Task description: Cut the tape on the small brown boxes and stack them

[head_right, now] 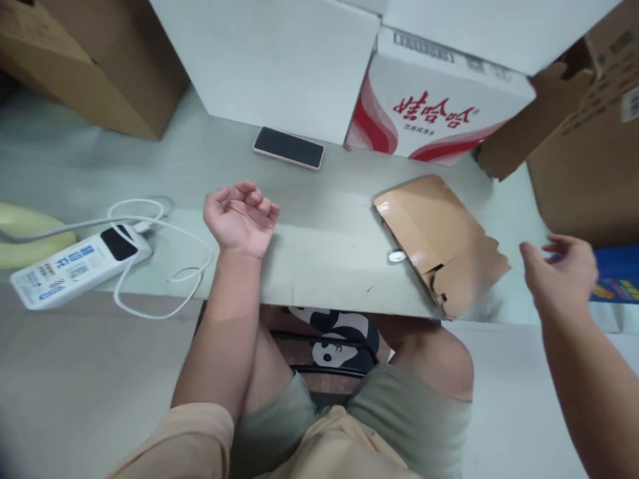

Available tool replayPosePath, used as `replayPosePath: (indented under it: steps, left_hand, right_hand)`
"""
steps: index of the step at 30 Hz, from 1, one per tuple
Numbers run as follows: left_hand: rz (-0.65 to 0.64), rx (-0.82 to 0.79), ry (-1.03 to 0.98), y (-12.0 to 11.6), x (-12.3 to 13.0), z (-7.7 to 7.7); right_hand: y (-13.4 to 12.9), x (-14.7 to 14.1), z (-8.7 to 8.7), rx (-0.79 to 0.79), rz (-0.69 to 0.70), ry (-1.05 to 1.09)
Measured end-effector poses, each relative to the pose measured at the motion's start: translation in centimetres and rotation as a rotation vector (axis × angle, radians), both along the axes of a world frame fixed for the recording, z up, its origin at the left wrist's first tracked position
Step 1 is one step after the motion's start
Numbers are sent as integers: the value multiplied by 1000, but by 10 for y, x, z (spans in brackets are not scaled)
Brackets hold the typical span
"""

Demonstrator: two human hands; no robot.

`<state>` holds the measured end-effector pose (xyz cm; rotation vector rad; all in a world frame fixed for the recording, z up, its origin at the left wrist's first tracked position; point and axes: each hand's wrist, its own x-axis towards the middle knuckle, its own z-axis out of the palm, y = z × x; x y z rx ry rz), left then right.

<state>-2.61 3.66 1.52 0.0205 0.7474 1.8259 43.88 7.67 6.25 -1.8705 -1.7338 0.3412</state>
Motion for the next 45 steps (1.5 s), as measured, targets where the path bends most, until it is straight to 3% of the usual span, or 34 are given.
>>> replayPosePath:
  steps: [1, 2, 4, 8, 10, 13, 16, 22, 28, 35, 45]
  left_hand:
    - [6, 2, 2, -1, -2, 1]
    - [12, 2, 4, -1, -4, 1]
    - [20, 0, 8, -2, -9, 3]
    - [29, 25, -7, -5, -14, 5]
    - [30, 36, -8, -6, -16, 5]
    - [25, 34, -2, -9, -18, 4]
    - [5, 41, -3, -11, -20, 3]
    - [-16, 39, -15, -12, -20, 2]
    - [9, 78, -46, -13, -17, 3]
    - [5, 62, -35, -10, -17, 4]
    - [15, 58, -11, -11, -17, 3]
  right_hand:
    - [9, -30, 4, 153, -93, -67]
    - [20, -65, 6, 137, 19, -75]
    - [45, -146, 2, 43, 372, -80]
    - [111, -305, -30, -68, 746, -132]
    - [142, -362, -48, -87, 776, -256]
    - [173, -409, -67, -146, 758, -407]
    - [188, -421, -77, -128, 762, -456]
    - [200, -417, -83, -107, 813, -472]
    - [191, -408, -81, -100, 732, -444]
    - [190, -408, -77, -111, 802, -449]
    - [190, -407, -80, -106, 772, -445]
